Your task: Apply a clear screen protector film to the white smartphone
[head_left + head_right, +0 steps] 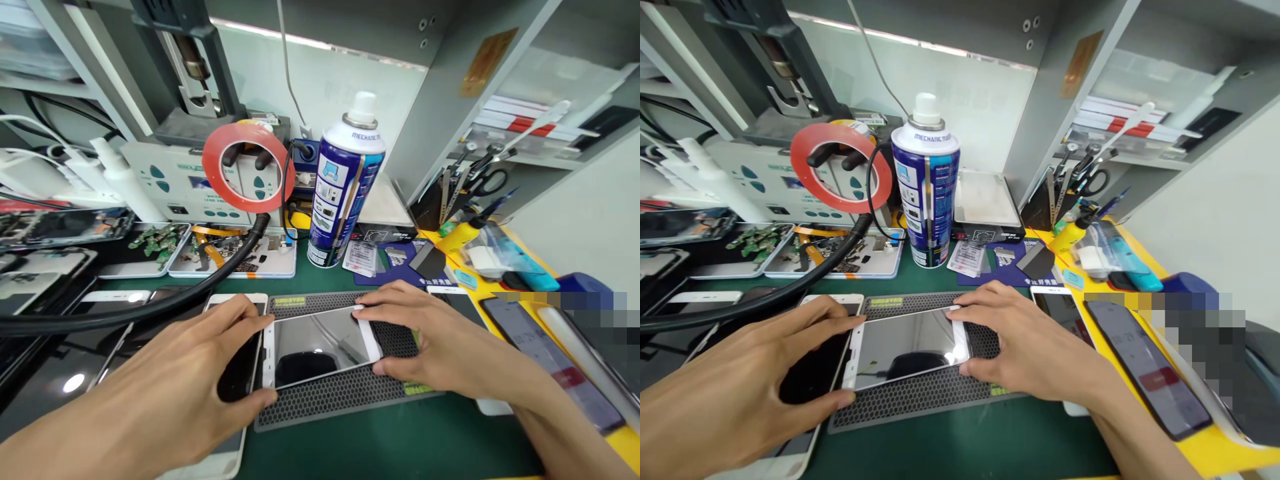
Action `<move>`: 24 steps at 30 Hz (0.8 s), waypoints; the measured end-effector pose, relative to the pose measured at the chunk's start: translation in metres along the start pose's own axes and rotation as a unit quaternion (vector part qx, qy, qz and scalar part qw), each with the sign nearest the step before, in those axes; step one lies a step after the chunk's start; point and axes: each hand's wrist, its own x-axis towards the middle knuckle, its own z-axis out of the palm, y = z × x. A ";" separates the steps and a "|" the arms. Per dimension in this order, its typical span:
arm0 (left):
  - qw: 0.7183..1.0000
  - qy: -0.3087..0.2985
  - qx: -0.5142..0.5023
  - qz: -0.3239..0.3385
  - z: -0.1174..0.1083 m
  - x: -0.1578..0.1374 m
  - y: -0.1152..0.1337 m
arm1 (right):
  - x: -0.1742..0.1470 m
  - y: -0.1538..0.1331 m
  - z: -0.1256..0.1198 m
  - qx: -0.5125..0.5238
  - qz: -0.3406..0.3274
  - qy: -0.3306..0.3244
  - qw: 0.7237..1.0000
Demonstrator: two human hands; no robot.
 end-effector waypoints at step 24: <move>0.999 0.031 0.028 0.009 0.008 -0.004 -0.003 | 0.001 0.003 -0.001 0.020 -0.007 -0.002 1.000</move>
